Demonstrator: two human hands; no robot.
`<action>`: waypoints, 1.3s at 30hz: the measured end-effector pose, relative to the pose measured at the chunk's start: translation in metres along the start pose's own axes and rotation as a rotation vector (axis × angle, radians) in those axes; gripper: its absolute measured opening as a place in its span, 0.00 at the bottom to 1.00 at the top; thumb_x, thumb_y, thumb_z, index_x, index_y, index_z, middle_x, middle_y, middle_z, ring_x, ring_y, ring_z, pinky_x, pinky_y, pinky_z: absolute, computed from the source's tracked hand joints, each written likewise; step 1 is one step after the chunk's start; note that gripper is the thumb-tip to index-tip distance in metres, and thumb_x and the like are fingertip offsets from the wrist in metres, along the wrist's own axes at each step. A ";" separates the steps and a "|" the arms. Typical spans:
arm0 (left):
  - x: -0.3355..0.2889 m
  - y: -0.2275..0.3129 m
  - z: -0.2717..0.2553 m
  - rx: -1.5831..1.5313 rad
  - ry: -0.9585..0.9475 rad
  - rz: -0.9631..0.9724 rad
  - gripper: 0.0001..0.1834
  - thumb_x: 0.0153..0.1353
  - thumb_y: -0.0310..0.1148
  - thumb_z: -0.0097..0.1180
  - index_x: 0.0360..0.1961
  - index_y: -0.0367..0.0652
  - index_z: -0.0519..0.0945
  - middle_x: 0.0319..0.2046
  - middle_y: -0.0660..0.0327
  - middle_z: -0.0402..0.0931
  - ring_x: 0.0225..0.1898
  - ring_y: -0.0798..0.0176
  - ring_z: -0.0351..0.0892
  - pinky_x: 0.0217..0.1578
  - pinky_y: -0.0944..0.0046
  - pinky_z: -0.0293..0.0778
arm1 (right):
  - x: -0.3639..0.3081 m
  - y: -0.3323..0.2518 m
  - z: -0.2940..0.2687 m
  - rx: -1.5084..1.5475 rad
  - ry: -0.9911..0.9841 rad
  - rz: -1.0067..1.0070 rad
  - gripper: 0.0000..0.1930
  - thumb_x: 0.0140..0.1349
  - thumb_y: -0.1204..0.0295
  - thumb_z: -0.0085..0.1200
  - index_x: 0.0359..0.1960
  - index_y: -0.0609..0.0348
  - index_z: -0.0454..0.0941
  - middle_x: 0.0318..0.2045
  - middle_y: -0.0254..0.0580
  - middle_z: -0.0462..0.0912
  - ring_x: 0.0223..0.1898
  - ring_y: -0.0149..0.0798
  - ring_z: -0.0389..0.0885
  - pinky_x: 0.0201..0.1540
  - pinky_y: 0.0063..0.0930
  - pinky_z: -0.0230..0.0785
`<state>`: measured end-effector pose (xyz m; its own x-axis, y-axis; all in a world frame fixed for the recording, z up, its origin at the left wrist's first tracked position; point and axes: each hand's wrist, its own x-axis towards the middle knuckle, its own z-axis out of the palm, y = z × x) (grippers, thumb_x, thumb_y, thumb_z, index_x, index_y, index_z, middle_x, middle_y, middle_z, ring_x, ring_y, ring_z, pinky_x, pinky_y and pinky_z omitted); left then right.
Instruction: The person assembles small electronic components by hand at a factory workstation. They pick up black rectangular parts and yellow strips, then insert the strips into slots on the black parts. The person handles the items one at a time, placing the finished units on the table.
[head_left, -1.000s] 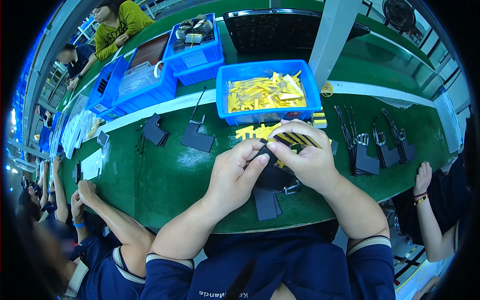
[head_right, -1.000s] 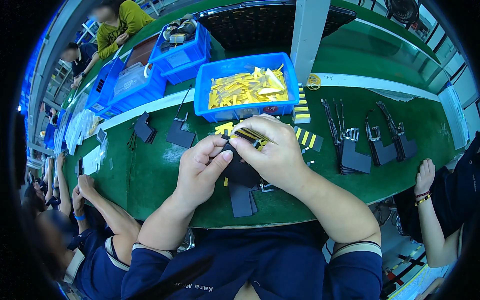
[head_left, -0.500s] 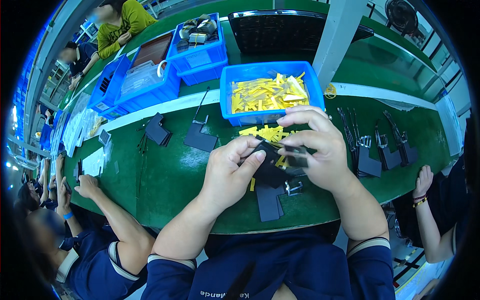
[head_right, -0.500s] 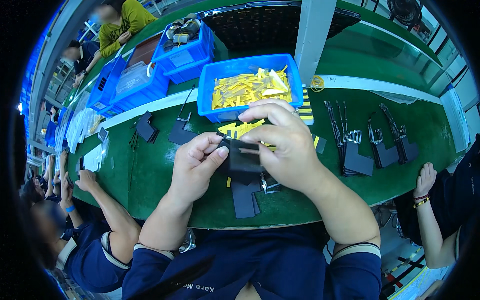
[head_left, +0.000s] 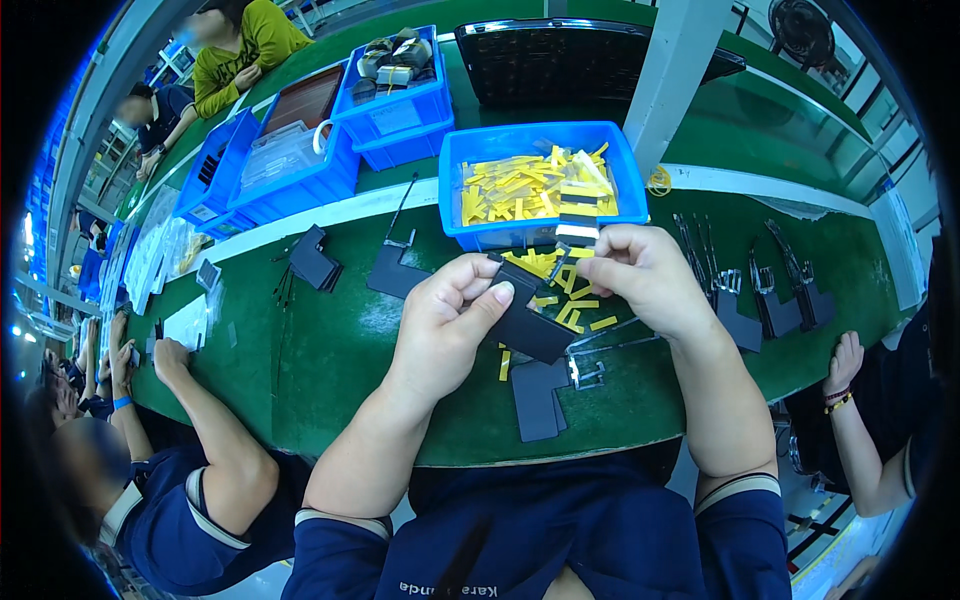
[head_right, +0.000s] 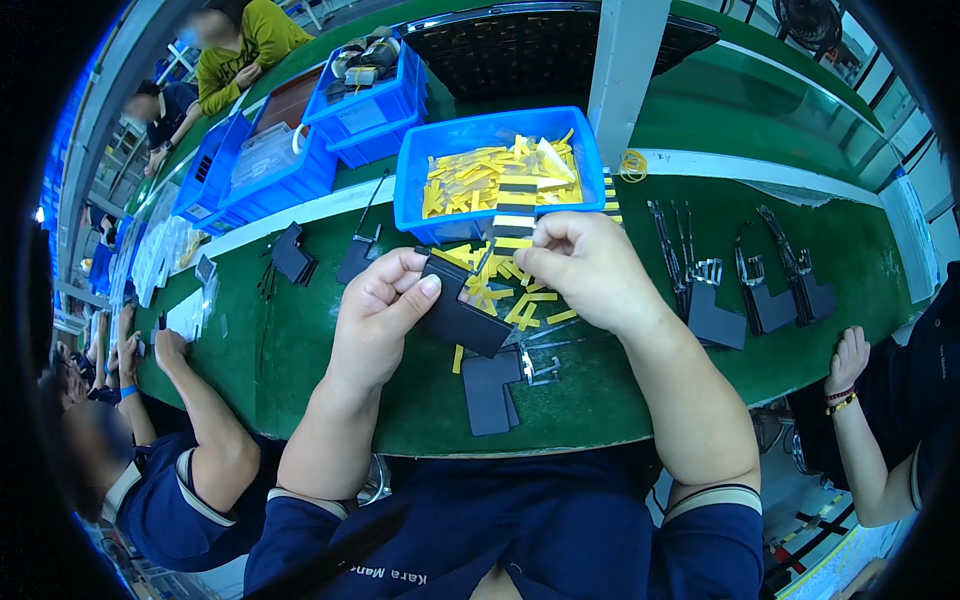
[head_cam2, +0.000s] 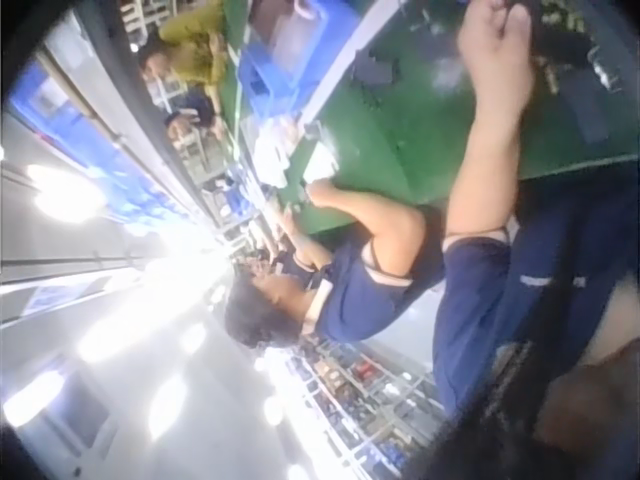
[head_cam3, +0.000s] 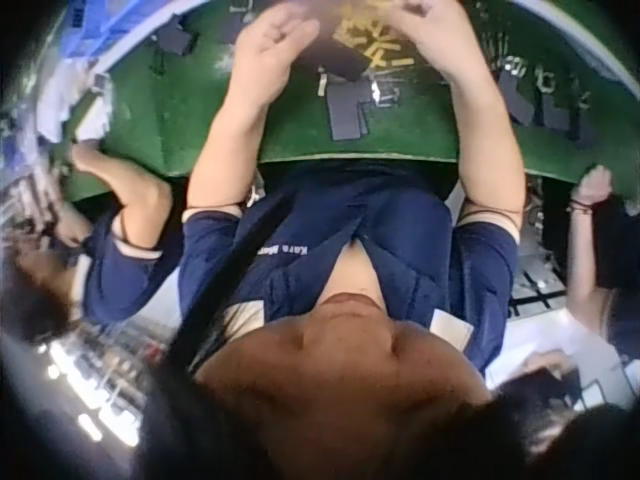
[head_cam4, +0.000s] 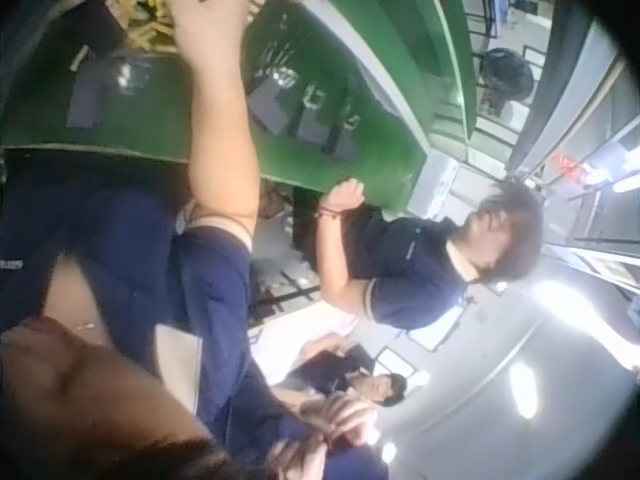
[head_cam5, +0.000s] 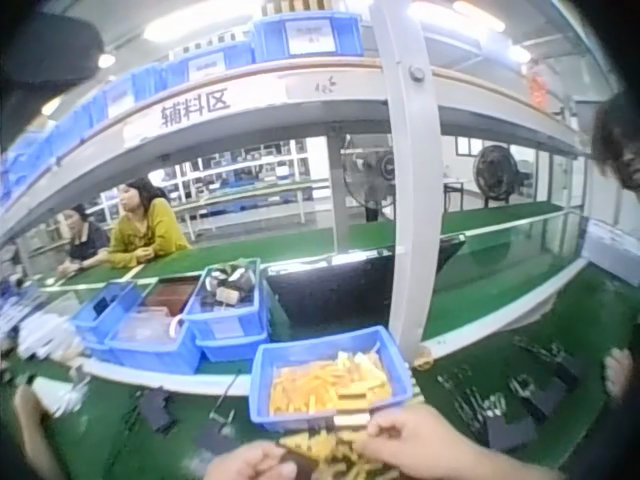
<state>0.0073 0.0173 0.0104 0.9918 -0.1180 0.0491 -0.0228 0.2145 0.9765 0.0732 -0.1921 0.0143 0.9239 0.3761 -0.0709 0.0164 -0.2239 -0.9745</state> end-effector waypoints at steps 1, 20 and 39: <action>0.000 -0.001 0.000 -0.014 0.000 0.015 0.08 0.63 0.24 0.49 0.43 0.34 0.72 0.37 0.58 0.79 0.38 0.73 0.76 0.42 0.73 0.70 | 0.000 -0.001 0.000 -0.115 -0.046 -0.003 0.08 0.51 0.72 0.59 0.20 0.63 0.76 0.16 0.35 0.76 0.20 0.26 0.72 0.25 0.23 0.64; -0.004 -0.009 0.012 0.112 0.086 0.116 0.09 0.62 0.26 0.53 0.43 0.34 0.74 0.33 0.63 0.81 0.34 0.79 0.74 0.34 0.75 0.71 | -0.028 -0.016 0.045 -0.722 0.335 -0.934 0.17 0.46 0.79 0.58 0.41 0.60 0.76 0.49 0.48 0.75 0.51 0.52 0.72 0.54 0.47 0.62; -0.007 -0.002 0.019 0.981 0.000 0.632 0.11 0.51 0.23 0.60 0.36 0.37 0.73 0.29 0.54 0.78 0.32 0.52 0.80 0.32 0.58 0.75 | -0.026 -0.022 0.021 -0.583 0.124 -0.883 0.07 0.47 0.78 0.61 0.28 0.61 0.76 0.27 0.42 0.76 0.34 0.43 0.76 0.53 0.44 0.66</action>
<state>-0.0021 -0.0007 0.0118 0.7693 -0.2580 0.5845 -0.5998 -0.6066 0.5218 0.0406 -0.1781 0.0327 0.5268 0.5291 0.6653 0.8500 -0.3246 -0.4149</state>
